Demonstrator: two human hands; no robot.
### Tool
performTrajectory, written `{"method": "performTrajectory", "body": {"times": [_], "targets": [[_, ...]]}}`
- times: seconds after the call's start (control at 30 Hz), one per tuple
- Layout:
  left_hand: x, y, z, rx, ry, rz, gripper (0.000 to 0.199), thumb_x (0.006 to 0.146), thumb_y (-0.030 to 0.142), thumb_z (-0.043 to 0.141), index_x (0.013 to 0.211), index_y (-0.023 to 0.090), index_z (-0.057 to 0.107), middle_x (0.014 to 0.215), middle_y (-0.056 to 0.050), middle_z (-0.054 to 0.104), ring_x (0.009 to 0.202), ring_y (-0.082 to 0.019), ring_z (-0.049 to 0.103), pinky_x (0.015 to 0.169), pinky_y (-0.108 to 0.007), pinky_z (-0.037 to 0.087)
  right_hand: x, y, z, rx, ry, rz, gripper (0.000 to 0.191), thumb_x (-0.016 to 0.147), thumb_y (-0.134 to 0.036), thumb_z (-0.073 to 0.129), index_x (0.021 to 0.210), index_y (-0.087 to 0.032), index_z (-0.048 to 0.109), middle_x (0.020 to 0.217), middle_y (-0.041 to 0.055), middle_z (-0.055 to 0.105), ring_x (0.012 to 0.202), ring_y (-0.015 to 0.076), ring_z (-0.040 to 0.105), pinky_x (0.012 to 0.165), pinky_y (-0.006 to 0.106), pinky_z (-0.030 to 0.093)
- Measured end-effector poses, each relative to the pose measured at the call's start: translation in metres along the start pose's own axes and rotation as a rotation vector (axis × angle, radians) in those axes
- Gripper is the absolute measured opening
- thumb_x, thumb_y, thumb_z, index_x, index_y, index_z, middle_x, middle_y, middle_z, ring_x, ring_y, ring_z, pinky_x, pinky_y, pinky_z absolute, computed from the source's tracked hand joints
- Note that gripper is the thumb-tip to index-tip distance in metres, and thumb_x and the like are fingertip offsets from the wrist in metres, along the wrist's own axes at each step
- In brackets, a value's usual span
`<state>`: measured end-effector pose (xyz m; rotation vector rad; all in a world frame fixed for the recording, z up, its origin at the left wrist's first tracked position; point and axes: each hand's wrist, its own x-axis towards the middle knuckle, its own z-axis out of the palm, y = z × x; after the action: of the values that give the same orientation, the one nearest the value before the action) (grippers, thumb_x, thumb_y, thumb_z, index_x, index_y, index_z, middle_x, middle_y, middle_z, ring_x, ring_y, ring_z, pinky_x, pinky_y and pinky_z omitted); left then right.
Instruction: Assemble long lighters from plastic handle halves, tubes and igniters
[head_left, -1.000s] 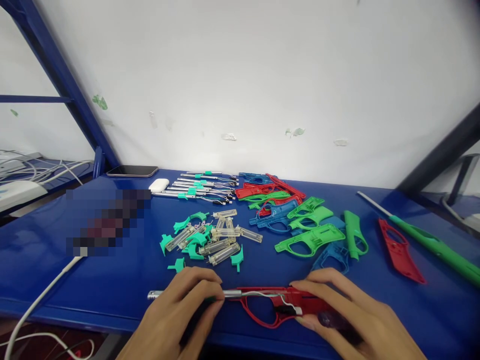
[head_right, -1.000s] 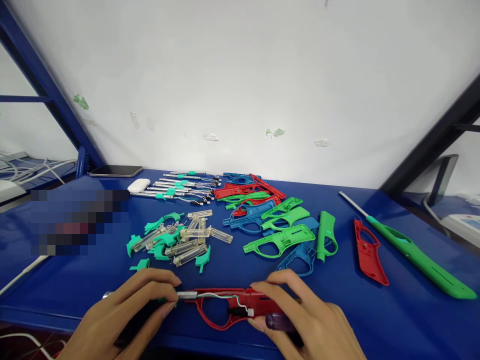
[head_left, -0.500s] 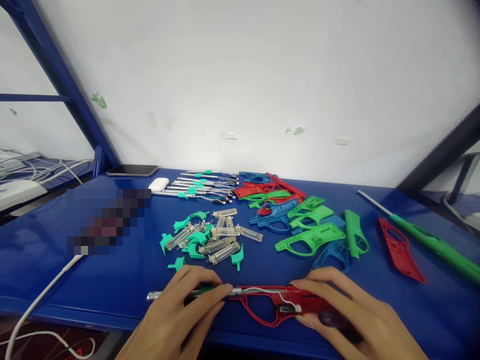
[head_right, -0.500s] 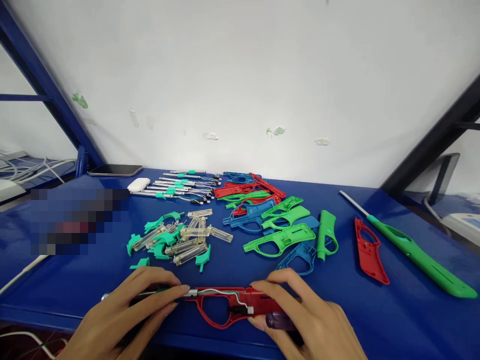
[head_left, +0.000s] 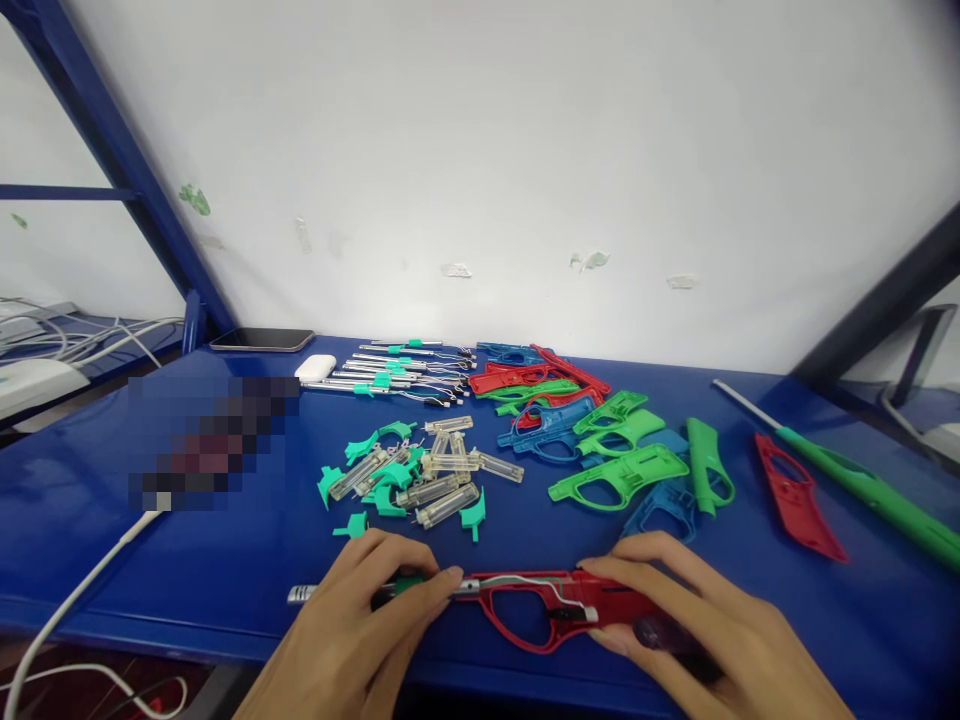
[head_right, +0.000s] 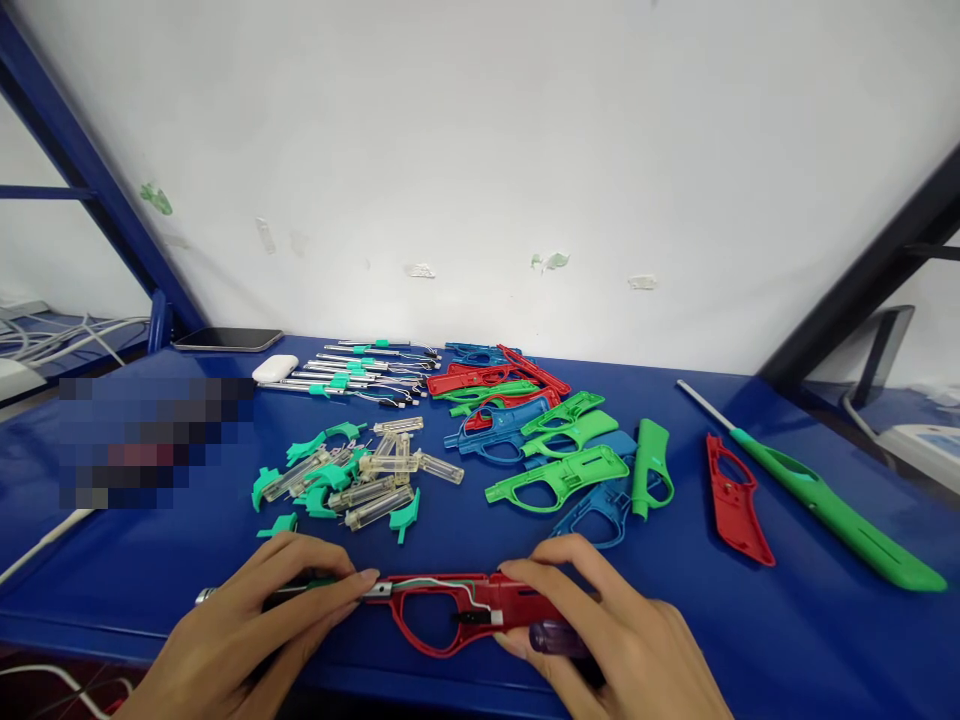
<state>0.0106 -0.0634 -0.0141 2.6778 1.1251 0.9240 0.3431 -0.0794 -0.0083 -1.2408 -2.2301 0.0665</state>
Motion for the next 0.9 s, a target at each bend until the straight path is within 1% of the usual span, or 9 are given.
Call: {"method": "performTrajectory", "body": {"times": [0.17, 0.27, 0.33, 0.43, 0.5, 0.53, 0.7, 0.8, 0.9], "targets": [[0.002, -0.001, 0.000, 0.024, -0.003, 0.017, 0.044, 0.104, 0.004, 0.054, 0.141, 0.027, 0.065, 0.117, -0.004, 0.069, 0.103, -0.014, 0.067, 0.089, -0.019, 0.059, 0.000, -0.001, -0.001, 0.006, 0.006, 0.023, 0.028, 0.109, -0.049, 0.060, 0.122, -0.030, 0.076, 0.112, 0.0032, 0.077, 0.055, 0.0096, 0.074, 0.069, 0.019, 0.067], [0.002, -0.003, 0.001, 0.041, 0.008, 0.029, 0.042, 0.105, 0.006, 0.054, 0.141, 0.026, 0.065, 0.115, -0.003, 0.070, 0.102, -0.013, 0.067, 0.090, -0.020, 0.059, 0.001, -0.002, -0.003, 0.023, 0.060, 0.023, 0.028, 0.107, -0.051, 0.065, 0.122, -0.031, 0.076, 0.112, 0.0042, 0.077, 0.062, 0.0115, 0.078, 0.067, 0.017, 0.066], [0.001, -0.004, 0.001, 0.049, 0.010, 0.040, 0.041, 0.106, 0.007, 0.054, 0.140, 0.026, 0.065, 0.115, -0.004, 0.070, 0.102, -0.013, 0.067, 0.090, -0.020, 0.059, 0.001, -0.003, -0.004, 0.059, 0.099, -0.004, 0.023, 0.106, -0.046, 0.068, 0.121, -0.030, 0.075, 0.110, 0.0043, 0.077, 0.070, 0.0128, 0.081, 0.066, 0.015, 0.064], [-0.001, -0.005, 0.001, 0.064, 0.007, 0.054, 0.041, 0.106, 0.007, 0.055, 0.140, 0.025, 0.066, 0.116, -0.004, 0.070, 0.102, -0.014, 0.067, 0.091, -0.021, 0.058, 0.001, -0.004, -0.004, 0.129, 0.109, -0.082, 0.015, 0.109, -0.032, 0.063, 0.118, -0.027, 0.074, 0.106, 0.0038, 0.077, 0.077, 0.0116, 0.082, 0.071, 0.012, 0.064], [0.000, -0.004, 0.001, 0.079, 0.018, 0.059, 0.040, 0.105, 0.007, 0.055, 0.139, 0.025, 0.066, 0.115, -0.004, 0.071, 0.102, -0.014, 0.068, 0.092, -0.022, 0.058, 0.002, -0.005, -0.004, 0.139, 0.097, -0.118, 0.016, 0.110, -0.027, 0.060, 0.118, -0.025, 0.074, 0.106, 0.0041, 0.077, 0.077, 0.0106, 0.082, 0.075, 0.011, 0.064], [0.001, -0.003, 0.001, 0.086, 0.024, 0.060, 0.040, 0.106, 0.007, 0.055, 0.139, 0.026, 0.066, 0.115, -0.003, 0.072, 0.102, -0.014, 0.068, 0.092, -0.023, 0.058, 0.003, -0.006, -0.003, 0.131, 0.092, -0.125, 0.016, 0.111, -0.027, 0.060, 0.118, -0.024, 0.074, 0.105, 0.0040, 0.078, 0.077, 0.0103, 0.082, 0.075, 0.011, 0.063], [0.002, 0.002, 0.001, 0.139, 0.049, 0.057, 0.038, 0.106, 0.009, 0.057, 0.139, 0.026, 0.065, 0.114, -0.002, 0.074, 0.105, -0.016, 0.067, 0.097, -0.027, 0.056, 0.007, -0.011, 0.004, 0.086, 0.041, -0.125, 0.018, 0.111, -0.033, 0.059, 0.113, -0.027, 0.076, 0.100, 0.0003, 0.079, 0.067, 0.0077, 0.078, 0.066, 0.009, 0.062], [0.003, 0.001, -0.005, 0.160, 0.087, 0.042, 0.038, 0.105, 0.010, 0.059, 0.140, 0.027, 0.063, 0.116, -0.002, 0.073, 0.112, -0.018, 0.065, 0.101, -0.028, 0.054, 0.006, -0.012, 0.009, 0.082, 0.034, -0.106, 0.023, 0.113, -0.031, 0.054, 0.113, -0.028, 0.076, 0.098, -0.0014, 0.080, 0.062, 0.0073, 0.077, 0.064, 0.010, 0.062], [0.011, -0.002, -0.018, 0.181, 0.125, 0.019, 0.031, 0.106, 0.013, 0.058, 0.132, 0.028, 0.066, 0.116, -0.001, 0.072, 0.112, -0.017, 0.063, 0.100, -0.026, 0.052, 0.005, -0.012, 0.011, 0.095, 0.046, -0.076, 0.020, 0.112, -0.030, 0.057, 0.115, -0.029, 0.076, 0.099, -0.0026, 0.080, 0.066, 0.0077, 0.078, 0.066, 0.011, 0.063]]}}
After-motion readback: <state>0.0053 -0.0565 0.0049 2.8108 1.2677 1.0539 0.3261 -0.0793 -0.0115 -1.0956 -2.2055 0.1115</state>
